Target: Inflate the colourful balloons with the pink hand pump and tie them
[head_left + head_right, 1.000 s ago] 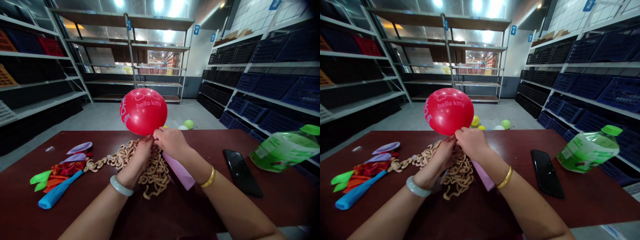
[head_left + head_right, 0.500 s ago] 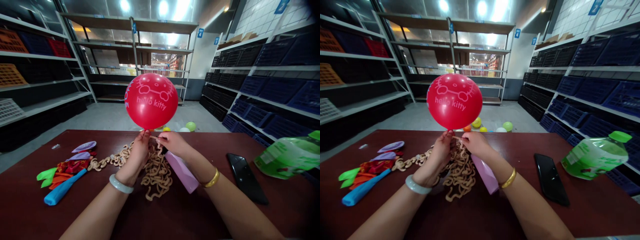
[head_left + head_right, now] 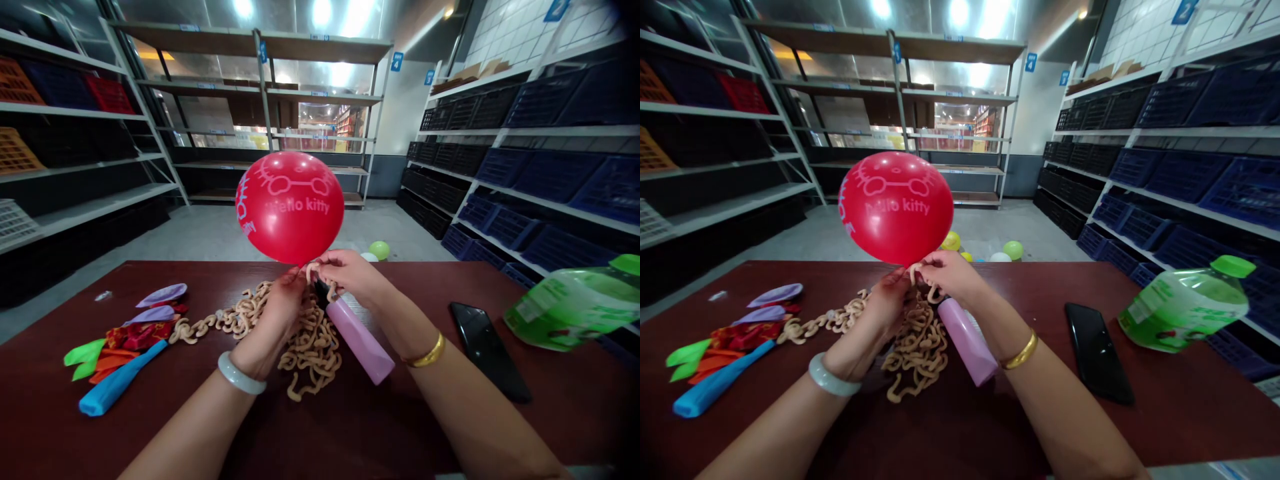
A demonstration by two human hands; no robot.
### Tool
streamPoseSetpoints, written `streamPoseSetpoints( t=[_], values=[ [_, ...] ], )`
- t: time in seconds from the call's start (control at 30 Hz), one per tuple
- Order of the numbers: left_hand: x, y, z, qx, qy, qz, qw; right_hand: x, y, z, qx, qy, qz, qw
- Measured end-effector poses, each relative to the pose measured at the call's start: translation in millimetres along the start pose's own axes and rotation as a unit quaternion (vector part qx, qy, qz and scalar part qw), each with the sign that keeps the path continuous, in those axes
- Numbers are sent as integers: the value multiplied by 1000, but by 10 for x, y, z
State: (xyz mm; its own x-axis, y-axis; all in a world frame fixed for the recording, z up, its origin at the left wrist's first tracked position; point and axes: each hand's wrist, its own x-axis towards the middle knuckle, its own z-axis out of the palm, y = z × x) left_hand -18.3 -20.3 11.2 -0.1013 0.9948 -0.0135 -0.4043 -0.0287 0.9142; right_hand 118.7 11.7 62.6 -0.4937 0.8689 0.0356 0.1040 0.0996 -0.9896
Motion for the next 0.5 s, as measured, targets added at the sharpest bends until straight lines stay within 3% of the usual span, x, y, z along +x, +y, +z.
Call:
streamPoseSetpoints(
  t=[0.1,0.23,0.33,0.43,0.5],
  values=[
    [-14,57,-2,-27,-12,-28,999,50,53,-120,-116,29,-51,991],
    [-47,131,1,-63,-53,-80,993,96,104,-262,-313,121,-133,933],
    [-60,169,-10,-68,-88,-118,987,91,93,-317,-369,140,-132,909],
    [-48,148,-19,-29,-68,-110,991,37,20,-330,-359,137,-123,915],
    [-33,94,-21,30,-31,-77,996,-14,-39,-302,-293,121,-119,941]
  ],
)
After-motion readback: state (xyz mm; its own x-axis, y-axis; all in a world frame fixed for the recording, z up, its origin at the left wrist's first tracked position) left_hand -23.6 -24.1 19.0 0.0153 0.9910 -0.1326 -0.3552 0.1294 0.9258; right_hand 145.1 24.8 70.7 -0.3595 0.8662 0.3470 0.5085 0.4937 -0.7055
